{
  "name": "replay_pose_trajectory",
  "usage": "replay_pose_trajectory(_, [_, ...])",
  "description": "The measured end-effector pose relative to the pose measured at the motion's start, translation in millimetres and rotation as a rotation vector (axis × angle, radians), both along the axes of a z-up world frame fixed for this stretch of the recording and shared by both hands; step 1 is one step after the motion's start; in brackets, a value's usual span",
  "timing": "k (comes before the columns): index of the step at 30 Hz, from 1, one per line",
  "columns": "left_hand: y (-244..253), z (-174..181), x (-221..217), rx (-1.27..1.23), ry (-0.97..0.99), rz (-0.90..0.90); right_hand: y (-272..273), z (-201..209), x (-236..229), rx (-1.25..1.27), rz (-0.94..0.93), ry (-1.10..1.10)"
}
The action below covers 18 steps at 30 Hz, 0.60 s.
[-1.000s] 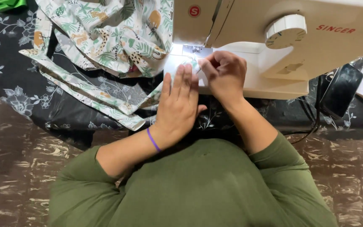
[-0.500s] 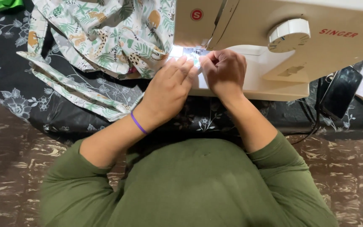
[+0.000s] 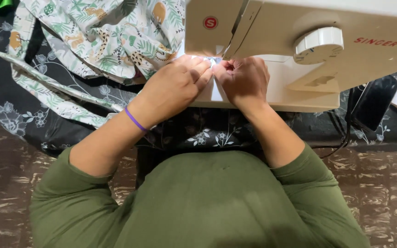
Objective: Threading the needle of a Singer sewing machine and adjusting the machine settings in preparation for sewing.
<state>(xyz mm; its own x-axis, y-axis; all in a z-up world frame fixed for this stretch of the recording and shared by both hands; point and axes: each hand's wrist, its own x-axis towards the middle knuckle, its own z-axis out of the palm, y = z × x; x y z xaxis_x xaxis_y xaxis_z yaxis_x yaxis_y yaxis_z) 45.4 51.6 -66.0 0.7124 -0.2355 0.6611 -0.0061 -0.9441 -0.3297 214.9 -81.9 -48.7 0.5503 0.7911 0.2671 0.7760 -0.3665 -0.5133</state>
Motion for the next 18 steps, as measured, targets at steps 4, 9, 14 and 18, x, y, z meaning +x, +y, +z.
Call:
replay_pose_trajectory(4, [12, -6, 2, -0.078, 0.065, -0.055, 1, 3, 9, -0.083, 0.027, -0.024])
replay_pose_trajectory(9, [32, -17, 4, -0.124, 0.154, -0.087, 2, 15, 5, -0.045, 0.065, 0.027])
replay_pose_trajectory(14, [29, 3, 3, -0.133, 0.12, -0.06, -1, -3, 22, -0.04, 0.123, -0.016])
replay_pose_trajectory(18, [33, 15, -4, -0.175, 0.13, -0.079, -4, 6, 24, 0.009, 0.29, -0.101])
